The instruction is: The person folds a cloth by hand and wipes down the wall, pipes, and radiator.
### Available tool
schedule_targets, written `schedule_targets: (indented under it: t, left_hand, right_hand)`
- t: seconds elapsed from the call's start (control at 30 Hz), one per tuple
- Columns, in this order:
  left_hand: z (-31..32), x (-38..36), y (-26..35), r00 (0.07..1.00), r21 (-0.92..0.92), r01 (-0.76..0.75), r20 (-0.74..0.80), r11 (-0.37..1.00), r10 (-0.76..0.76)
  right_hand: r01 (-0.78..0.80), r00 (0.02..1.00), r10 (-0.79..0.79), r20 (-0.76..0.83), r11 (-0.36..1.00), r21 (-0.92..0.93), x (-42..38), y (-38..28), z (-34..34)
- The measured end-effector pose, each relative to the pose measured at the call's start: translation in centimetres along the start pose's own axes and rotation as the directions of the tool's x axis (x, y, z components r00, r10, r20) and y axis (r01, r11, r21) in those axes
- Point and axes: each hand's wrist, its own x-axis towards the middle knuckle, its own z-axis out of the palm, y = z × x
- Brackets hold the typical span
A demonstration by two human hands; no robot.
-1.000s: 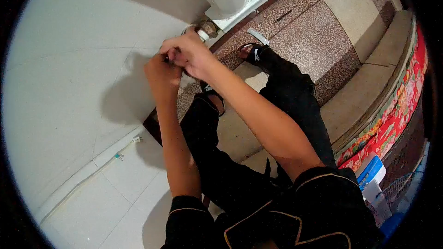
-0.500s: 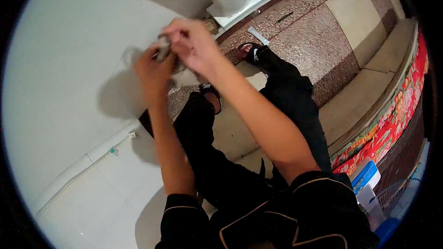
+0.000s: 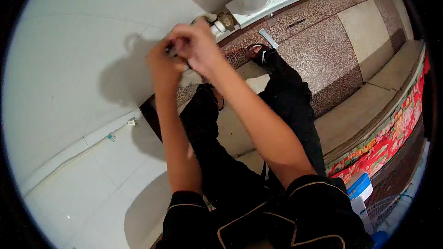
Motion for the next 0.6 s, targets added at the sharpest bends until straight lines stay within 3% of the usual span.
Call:
schedule_targets:
  t: [0.03, 0.1, 0.13, 0.2, 0.23, 0.3, 0.37, 0.43, 0.5, 0.53, 0.57, 0.6]
  left_hand:
    - [-0.7, -0.1, -0.1, 1.0, 0.0, -0.001, 0.003, 1.0, 0.001]
    - [-2.5, -0.8, -0.2, 0.978, 0.224, 0.203, 0.008, 0.953, -0.21]
    - [-2.7, -0.8, -0.2, 0.979, 0.226, 0.197, 0.013, 0.954, -0.205]
    - [-2.8, -0.9, -0.4, 0.965, 0.318, 0.217, 0.075, 0.923, -0.253]
    - [-2.4, -0.8, 0.3, 0.964, 0.321, 0.219, 0.074, 0.921, -0.255]
    - [-1.1, -0.6, 1.8, 0.99, 0.078, 0.138, -0.038, 0.987, -0.136]
    - [-0.7, -0.4, 1.5, 0.988, 0.071, 0.15, -0.047, 0.986, -0.146]
    - [-1.0, -0.7, 0.6, 0.987, 0.059, 0.157, -0.038, 0.986, -0.154]
    - [-2.6, -1.1, -1.2, 0.987, 0.293, 0.161, -0.039, 0.943, -0.156]
    - [-3.0, -1.3, -1.3, 0.987, 0.295, 0.159, -0.039, 0.942, -0.154]
    - [-3.2, -1.5, -1.4, 0.988, 0.305, 0.152, -0.024, 0.94, -0.152]
    - [-3.3, -1.6, -1.3, 0.988, 0.312, 0.151, -0.01, 0.938, -0.156]
  right_hand:
    - [0.002, 1.0, -0.002, -0.002, 1.0, 0.002, 0.0, 1.2, 0.0]
    - [-0.144, 0.989, 0.141, 0.043, 0.986, 0.089, -0.1, 3.1, 0.0]
    - [-0.209, 0.978, 0.21, 0.0, 0.974, -0.091, -0.1, 3.5, 0.1]
    - [-0.129, 0.991, 0.13, -0.045, 0.991, 0.018, -0.5, 3.0, -0.5]
    - [-0.052, 0.994, 0.063, -0.087, 0.992, 0.118, -0.8, 2.5, -0.2]
    - [-0.039, 0.997, 0.047, -0.056, 0.991, 0.131, -1.2, 0.6, 0.2]
    - [0.09, 0.991, -0.094, 0.093, 0.995, 0.041, -0.1, -0.1, -0.4]
    - [0.075, 0.996, -0.078, 0.032, 0.995, 0.07, 0.1, 2.0, 0.0]
    - [-0.137, 0.99, 0.14, 0.032, 0.986, -0.098, 0.0, 3.3, 0.0]
    - [-0.218, 0.976, 0.217, -0.021, 0.967, -0.131, 0.1, 3.6, -0.1]
    - [-0.212, 0.977, 0.211, -0.024, 0.969, -0.127, 0.0, 3.9, -0.4]
    - [-0.091, 0.995, 0.089, -0.044, 0.994, -0.066, -0.6, 3.6, 0.0]
